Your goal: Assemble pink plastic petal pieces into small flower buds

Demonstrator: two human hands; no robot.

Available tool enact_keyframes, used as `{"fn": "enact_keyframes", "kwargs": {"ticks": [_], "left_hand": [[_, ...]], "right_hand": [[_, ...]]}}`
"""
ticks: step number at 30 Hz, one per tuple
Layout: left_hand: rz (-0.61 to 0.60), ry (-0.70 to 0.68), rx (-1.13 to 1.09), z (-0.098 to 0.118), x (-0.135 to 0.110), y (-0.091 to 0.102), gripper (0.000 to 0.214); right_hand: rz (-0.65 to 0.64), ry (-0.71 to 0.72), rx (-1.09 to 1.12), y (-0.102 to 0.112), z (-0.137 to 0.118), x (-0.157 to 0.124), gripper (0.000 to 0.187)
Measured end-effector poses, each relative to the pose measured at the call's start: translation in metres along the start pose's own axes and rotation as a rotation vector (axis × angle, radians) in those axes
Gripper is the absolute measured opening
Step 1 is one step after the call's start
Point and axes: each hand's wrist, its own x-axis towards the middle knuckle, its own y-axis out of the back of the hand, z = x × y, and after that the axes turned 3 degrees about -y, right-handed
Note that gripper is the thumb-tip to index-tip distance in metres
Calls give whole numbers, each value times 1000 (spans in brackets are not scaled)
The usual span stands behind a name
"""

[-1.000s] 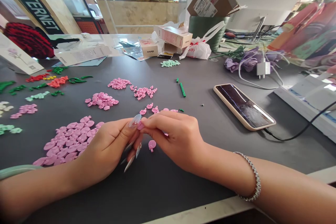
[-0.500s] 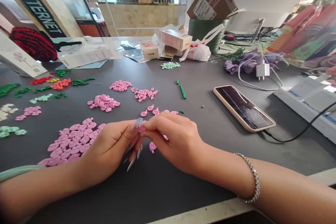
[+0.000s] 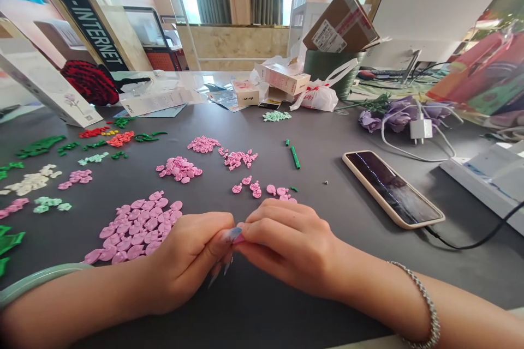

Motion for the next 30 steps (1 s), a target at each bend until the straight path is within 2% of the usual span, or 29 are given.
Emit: {"fn": "enact_keyframes", "kwargs": {"ticks": [4, 7, 12, 17, 23, 27, 30], "left_hand": [[61, 64, 45, -1, 1, -1, 37], [88, 103, 66, -2, 2, -2, 39], [-27, 52, 127, -2, 0, -3, 40], [-115, -4, 168, -3, -1, -5, 41], [-150, -64, 214, 0, -2, -6, 45], [-148, -81, 243, 2, -4, -6, 48], [-160, -107, 281, 3, -5, -6, 49]], "right_hand": [[-25, -55, 114, 0, 11, 4, 9], [-149, -125, 131, 5, 21, 9, 5], [-399, -189, 11, 9, 32, 13, 7], [-511, -263, -47, 5, 35, 10, 8], [-556, -337, -17, 7, 33, 12, 12], [-505, -344, 27, 7, 37, 14, 13], [-435, -265, -20, 3, 47, 21, 13]]}}
